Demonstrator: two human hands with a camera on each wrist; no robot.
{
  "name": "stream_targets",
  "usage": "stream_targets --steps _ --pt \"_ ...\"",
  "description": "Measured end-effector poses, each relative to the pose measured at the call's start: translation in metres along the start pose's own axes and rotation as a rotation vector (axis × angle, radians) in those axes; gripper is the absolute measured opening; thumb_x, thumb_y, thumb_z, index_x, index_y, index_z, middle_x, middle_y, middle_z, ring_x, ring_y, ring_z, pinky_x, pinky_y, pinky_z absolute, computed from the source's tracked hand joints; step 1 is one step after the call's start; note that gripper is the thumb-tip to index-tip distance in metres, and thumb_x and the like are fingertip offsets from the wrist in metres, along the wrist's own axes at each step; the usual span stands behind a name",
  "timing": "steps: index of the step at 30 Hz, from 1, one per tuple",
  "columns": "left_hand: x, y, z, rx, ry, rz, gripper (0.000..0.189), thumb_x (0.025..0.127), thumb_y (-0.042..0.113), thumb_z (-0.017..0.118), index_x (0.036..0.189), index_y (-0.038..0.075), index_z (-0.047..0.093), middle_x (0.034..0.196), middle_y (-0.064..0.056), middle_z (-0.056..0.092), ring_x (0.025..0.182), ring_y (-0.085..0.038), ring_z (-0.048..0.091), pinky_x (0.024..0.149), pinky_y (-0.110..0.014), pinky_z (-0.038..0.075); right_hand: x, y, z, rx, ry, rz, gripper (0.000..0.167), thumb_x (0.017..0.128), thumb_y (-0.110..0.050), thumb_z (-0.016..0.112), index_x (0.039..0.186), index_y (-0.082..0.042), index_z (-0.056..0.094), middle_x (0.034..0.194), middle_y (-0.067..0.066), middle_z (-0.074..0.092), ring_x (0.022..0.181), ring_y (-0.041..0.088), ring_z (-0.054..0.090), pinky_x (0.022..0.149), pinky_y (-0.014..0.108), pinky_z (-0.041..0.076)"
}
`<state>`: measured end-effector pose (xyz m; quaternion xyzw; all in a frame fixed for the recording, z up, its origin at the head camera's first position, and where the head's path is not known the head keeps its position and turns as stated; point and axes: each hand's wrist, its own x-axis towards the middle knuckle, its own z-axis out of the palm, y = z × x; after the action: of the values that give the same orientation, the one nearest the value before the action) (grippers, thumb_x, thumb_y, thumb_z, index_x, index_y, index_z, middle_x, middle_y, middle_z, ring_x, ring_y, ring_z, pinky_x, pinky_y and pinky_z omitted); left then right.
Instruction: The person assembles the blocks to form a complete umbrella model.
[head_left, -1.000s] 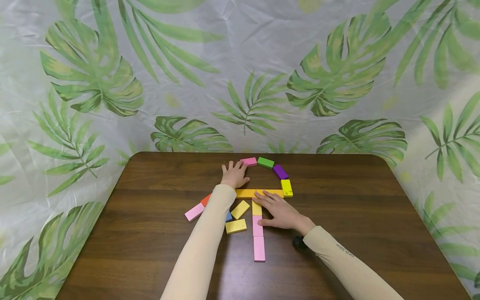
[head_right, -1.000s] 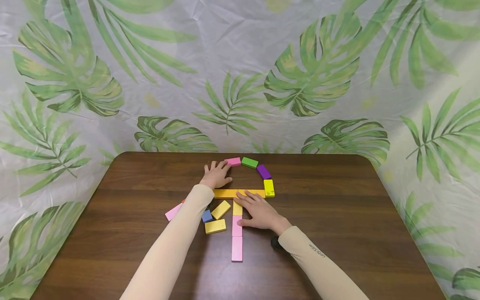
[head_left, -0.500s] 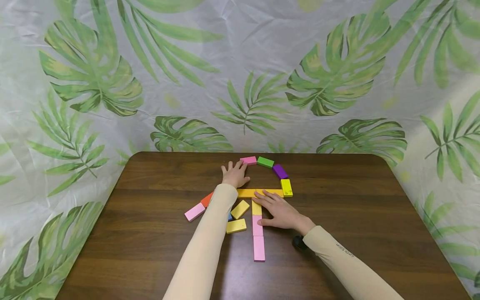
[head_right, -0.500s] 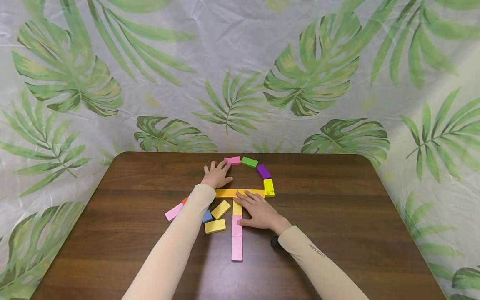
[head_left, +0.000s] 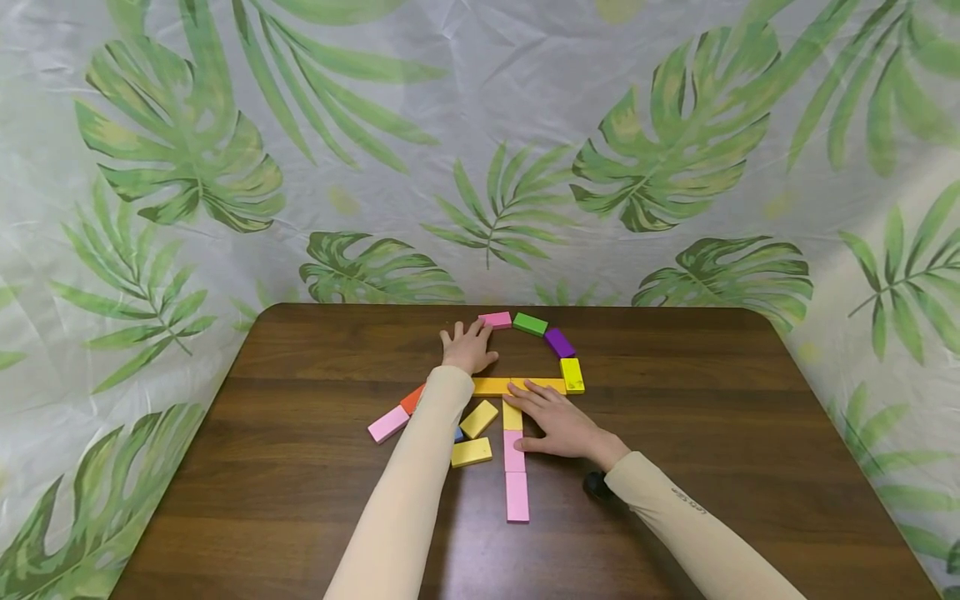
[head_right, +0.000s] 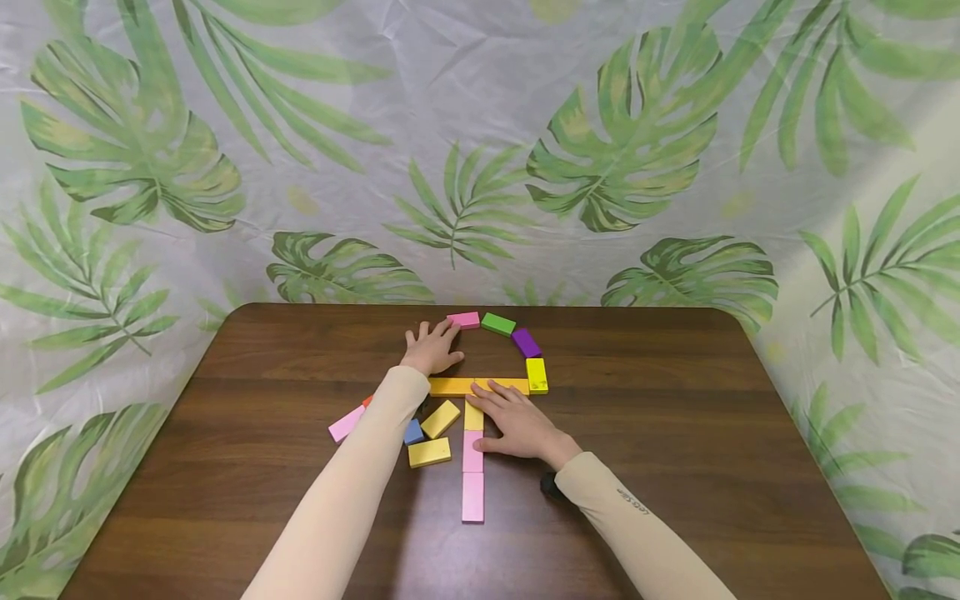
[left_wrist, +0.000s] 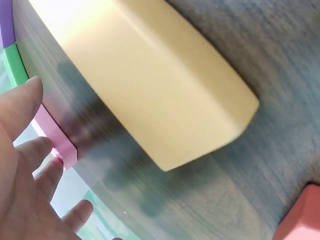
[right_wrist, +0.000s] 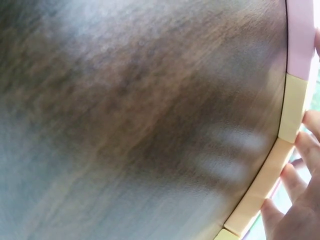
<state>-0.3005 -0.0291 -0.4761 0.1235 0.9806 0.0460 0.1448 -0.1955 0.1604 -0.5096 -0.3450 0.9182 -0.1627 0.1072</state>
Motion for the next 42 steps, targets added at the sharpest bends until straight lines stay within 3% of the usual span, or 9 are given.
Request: stream_targets --steps 12,26,34,42 --pt "0.011 -0.001 0.004 -0.009 -0.033 -0.002 0.063 0.099 0.043 0.047 0.153 0.022 0.024 0.159 0.001 0.014 0.142 -0.034 0.013 0.109 -0.058 0.013 -0.001 -0.001 -0.002 0.024 -0.014 0.019 0.078 0.088 -0.05 0.06 0.151 -0.012 0.032 0.156 0.008 0.025 0.143 0.032 0.015 0.113 0.05 0.011" --pt "0.0 -0.001 -0.002 -0.029 -0.006 0.023 0.062 0.099 0.04 0.049 0.153 0.02 0.025 0.158 -0.001 0.017 0.141 -0.035 0.016 0.109 -0.059 0.014 -0.001 0.0 -0.001 0.024 -0.006 0.009 0.078 0.089 -0.05 0.06 0.151 -0.012 0.032 0.156 0.007 0.024 0.143 0.032 0.016 0.113 0.05 0.011" --pt "-0.006 -0.009 -0.003 -0.058 -0.004 0.029 0.062 0.099 0.039 0.049 0.153 0.018 0.026 0.158 0.0 0.016 0.142 -0.035 0.015 0.109 -0.06 0.013 -0.001 0.001 0.001 0.01 0.027 -0.017 0.078 0.088 -0.049 0.061 0.15 -0.011 0.033 0.155 0.009 0.026 0.142 0.034 0.018 0.112 0.051 0.013" --pt "-0.003 -0.014 0.001 -0.056 0.003 0.039 0.062 0.1 0.039 0.049 0.153 0.018 0.026 0.158 0.0 0.018 0.142 -0.035 0.014 0.109 -0.061 0.013 -0.001 0.001 0.001 0.013 0.038 -0.028 0.077 0.089 -0.048 0.062 0.149 -0.01 0.034 0.155 0.009 0.026 0.141 0.035 0.019 0.112 0.053 0.014"
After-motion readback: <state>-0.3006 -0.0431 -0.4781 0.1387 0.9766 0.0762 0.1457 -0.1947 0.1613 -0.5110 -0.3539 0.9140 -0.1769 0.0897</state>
